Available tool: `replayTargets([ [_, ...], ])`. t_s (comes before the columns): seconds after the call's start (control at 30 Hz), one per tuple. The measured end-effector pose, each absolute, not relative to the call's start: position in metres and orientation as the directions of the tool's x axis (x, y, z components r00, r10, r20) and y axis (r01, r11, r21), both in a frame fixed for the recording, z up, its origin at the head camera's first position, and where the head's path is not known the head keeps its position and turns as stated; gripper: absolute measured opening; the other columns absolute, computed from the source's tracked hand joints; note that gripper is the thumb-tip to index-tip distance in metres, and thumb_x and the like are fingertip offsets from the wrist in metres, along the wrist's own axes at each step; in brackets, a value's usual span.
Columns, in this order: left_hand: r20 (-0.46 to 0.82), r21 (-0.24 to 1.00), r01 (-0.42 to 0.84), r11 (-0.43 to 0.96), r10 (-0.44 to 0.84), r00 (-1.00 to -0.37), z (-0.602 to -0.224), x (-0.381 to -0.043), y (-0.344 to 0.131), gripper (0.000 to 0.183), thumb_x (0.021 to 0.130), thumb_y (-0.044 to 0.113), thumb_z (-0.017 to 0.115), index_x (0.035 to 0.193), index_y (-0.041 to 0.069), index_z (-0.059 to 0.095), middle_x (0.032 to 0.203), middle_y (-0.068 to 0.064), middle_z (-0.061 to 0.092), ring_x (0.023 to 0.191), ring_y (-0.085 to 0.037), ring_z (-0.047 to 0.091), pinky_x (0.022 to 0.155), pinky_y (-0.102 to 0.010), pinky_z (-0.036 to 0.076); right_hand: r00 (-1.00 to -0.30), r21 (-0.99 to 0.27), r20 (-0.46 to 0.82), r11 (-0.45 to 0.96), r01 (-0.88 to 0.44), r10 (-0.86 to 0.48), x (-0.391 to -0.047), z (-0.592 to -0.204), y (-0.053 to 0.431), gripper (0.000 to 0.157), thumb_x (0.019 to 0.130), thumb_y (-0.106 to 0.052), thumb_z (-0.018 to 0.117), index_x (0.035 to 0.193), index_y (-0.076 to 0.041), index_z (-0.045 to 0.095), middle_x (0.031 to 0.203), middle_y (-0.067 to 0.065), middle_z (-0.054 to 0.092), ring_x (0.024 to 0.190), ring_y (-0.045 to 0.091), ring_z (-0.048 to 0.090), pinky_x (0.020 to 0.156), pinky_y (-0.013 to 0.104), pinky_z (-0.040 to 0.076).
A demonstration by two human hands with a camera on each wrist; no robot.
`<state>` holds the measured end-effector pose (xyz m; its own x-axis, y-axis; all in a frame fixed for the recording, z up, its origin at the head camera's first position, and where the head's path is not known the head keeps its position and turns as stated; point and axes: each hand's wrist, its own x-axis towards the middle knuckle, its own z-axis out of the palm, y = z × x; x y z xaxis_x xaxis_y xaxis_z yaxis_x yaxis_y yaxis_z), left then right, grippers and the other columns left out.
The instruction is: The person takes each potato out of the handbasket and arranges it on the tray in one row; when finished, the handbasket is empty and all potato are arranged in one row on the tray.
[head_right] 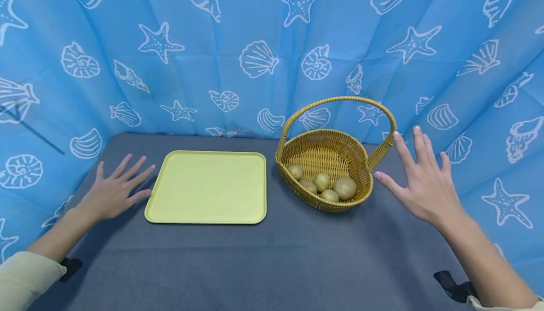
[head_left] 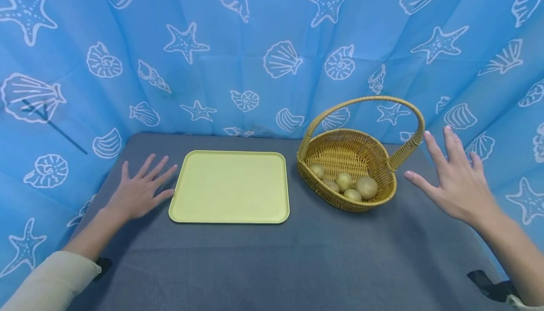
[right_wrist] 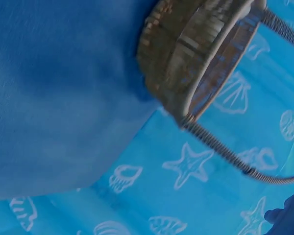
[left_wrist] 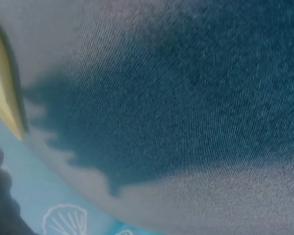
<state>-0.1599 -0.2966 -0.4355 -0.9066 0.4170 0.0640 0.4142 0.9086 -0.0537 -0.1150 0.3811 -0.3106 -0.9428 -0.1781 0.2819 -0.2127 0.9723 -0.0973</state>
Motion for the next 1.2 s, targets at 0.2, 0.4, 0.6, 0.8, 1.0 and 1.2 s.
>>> replayTargets([
  [0.2, -0.099, 0.118, 0.436, 0.892, 0.447, -0.889, -0.436, -0.154, -0.291, 0.068, 0.101, 0.052, 0.051, 0.156, 0.014, 0.036, 0.162, -0.016, 0.025, 0.148, -0.044, 0.016, 0.101, -0.081, 0.007, -0.933, -0.181, 0.276, 0.941, -0.285, -0.23, -0.11, -0.312, 0.359, 0.093, 0.092, -0.042, 0.068, 0.162, -0.024, 0.01, 0.167, 0.012, -0.004, 0.144, 0.055, 0.015, 0.103, 0.079, 0.013],
  [0.4, -0.163, 0.235, 0.431, 0.871, 0.472, -0.866, -0.438, -0.151, -0.289, 0.069, 0.1, 0.052, 0.051, 0.155, 0.013, 0.038, 0.161, -0.016, 0.029, 0.147, -0.046, 0.019, 0.102, -0.079, 0.008, -0.936, -0.409, 0.184, 0.843, -0.35, -0.299, -0.118, -0.318, 0.35, 0.101, 0.085, -0.026, 0.081, 0.161, -0.028, 0.014, 0.166, 0.014, 0.01, 0.142, 0.054, 0.022, 0.094, 0.081, 0.025],
  [0.6, -0.158, 0.285, 0.427, 0.858, 0.481, -0.862, -0.441, -0.151, -0.292, 0.07, 0.1, 0.051, 0.052, 0.155, 0.01, 0.037, 0.16, -0.014, 0.032, 0.147, -0.045, 0.022, 0.103, -0.079, 0.008, -0.915, -0.593, -0.031, 0.744, -0.307, -0.402, -0.143, -0.323, 0.351, 0.095, 0.091, -0.02, 0.076, 0.161, -0.014, 0.012, 0.16, 0.029, 0.019, 0.133, 0.059, 0.035, 0.1, 0.063, 0.036],
  [0.8, -0.165, 0.322, 0.408, 0.854, 0.475, -0.864, -0.445, -0.148, -0.293, 0.072, 0.1, 0.052, 0.052, 0.156, 0.009, 0.035, 0.16, -0.016, 0.032, 0.146, -0.045, 0.022, 0.103, -0.078, 0.012, -0.834, -0.736, -0.291, 0.667, -0.119, -0.469, -0.166, -0.328, 0.352, 0.091, 0.095, -0.018, 0.07, 0.159, -0.001, 0.007, 0.159, 0.035, 0.01, 0.14, 0.057, 0.022, 0.106, 0.058, 0.032],
  [1.0, -0.151, 0.337, 0.405, 0.85, 0.473, -0.868, -0.446, -0.144, -0.294, 0.071, 0.1, 0.051, 0.052, 0.155, 0.01, 0.035, 0.159, -0.016, 0.032, 0.147, -0.044, 0.022, 0.103, -0.077, 0.012, -0.781, -0.759, -0.432, 0.649, 0.046, -0.45, -0.178, -0.331, 0.354, 0.098, 0.093, -0.016, 0.071, 0.16, -0.003, 0.001, 0.155, 0.042, 0.007, 0.137, 0.061, 0.023, 0.105, 0.064, 0.034],
  [1.2, -0.143, 0.339, 0.406, 0.848, 0.474, -0.869, -0.445, -0.142, -0.295, 0.069, 0.101, 0.049, 0.052, 0.155, 0.01, 0.036, 0.159, -0.014, 0.033, 0.147, -0.043, 0.021, 0.104, -0.076, 0.014, -0.741, -0.754, -0.514, 0.639, 0.15, -0.433, -0.191, -0.339, 0.356, 0.097, 0.093, -0.017, 0.07, 0.159, -0.002, 0.001, 0.154, 0.043, 0.009, 0.138, 0.057, 0.026, 0.106, 0.058, 0.037],
])
